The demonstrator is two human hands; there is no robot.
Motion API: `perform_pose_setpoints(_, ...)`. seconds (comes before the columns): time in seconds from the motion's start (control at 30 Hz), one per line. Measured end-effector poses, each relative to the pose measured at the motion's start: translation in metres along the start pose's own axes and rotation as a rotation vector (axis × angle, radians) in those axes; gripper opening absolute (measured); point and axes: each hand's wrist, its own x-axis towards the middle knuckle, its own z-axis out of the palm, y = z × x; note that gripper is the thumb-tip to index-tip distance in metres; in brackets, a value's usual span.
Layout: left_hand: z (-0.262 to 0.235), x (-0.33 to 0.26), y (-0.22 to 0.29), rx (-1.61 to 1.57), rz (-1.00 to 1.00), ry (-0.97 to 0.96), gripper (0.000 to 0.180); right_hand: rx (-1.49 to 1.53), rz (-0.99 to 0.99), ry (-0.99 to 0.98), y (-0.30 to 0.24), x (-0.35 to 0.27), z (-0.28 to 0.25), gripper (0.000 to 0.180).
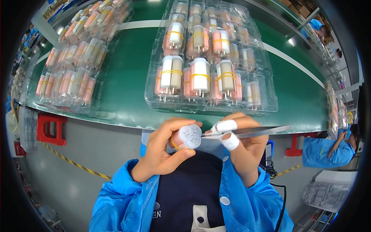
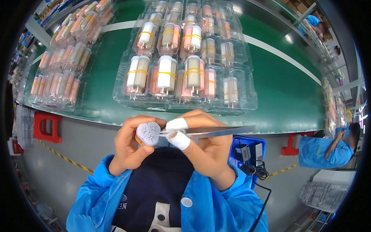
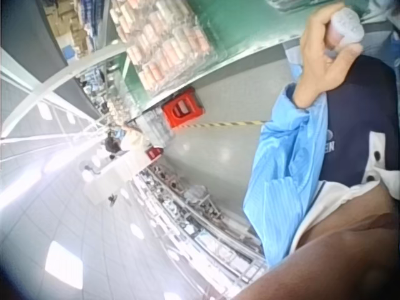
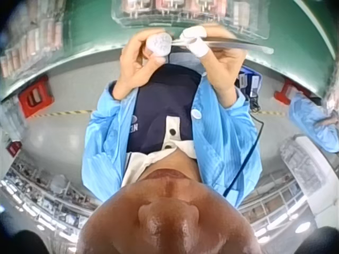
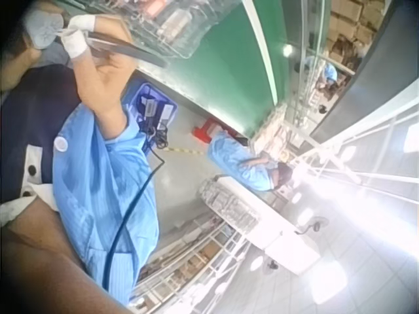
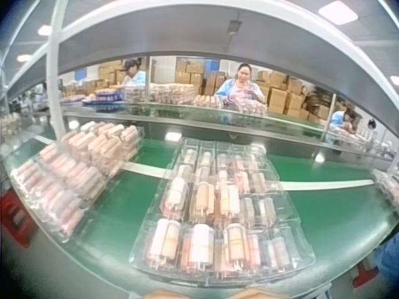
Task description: The person uses tweezers to insert small white components into the top of cylindrical objects wrapped in rubber bands. The person handles the items one at a time, picking them from a clear plastic tray, performing the insertion, and placing them back into the tray.
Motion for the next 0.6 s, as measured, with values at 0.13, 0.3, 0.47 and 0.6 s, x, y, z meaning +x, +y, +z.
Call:
perform_pose_setpoints(0.13,0.008,-0.002,0.001,-0.223,-0.083,0.064,0.050,-0.110,-0.083,-0.083,0.000,-0.001,0.004,0.019)
perform_pose_setpoints(0.3,0.008,-0.007,0.011,-0.380,-0.215,0.082,0.046,-0.130,-0.071,-0.086,0.002,-0.001,0.002,0.020)
perform_pose_setpoints(0.47,0.004,-0.006,0.010,-0.333,-0.293,0.074,0.053,-0.065,0.009,-0.010,0.009,-0.001,0.001,0.020)
perform_pose_setpoints(0.6,0.001,-0.001,0.000,0.190,0.093,0.025,0.060,-0.113,-0.084,0.054,0.009,-0.001,0.000,0.020)
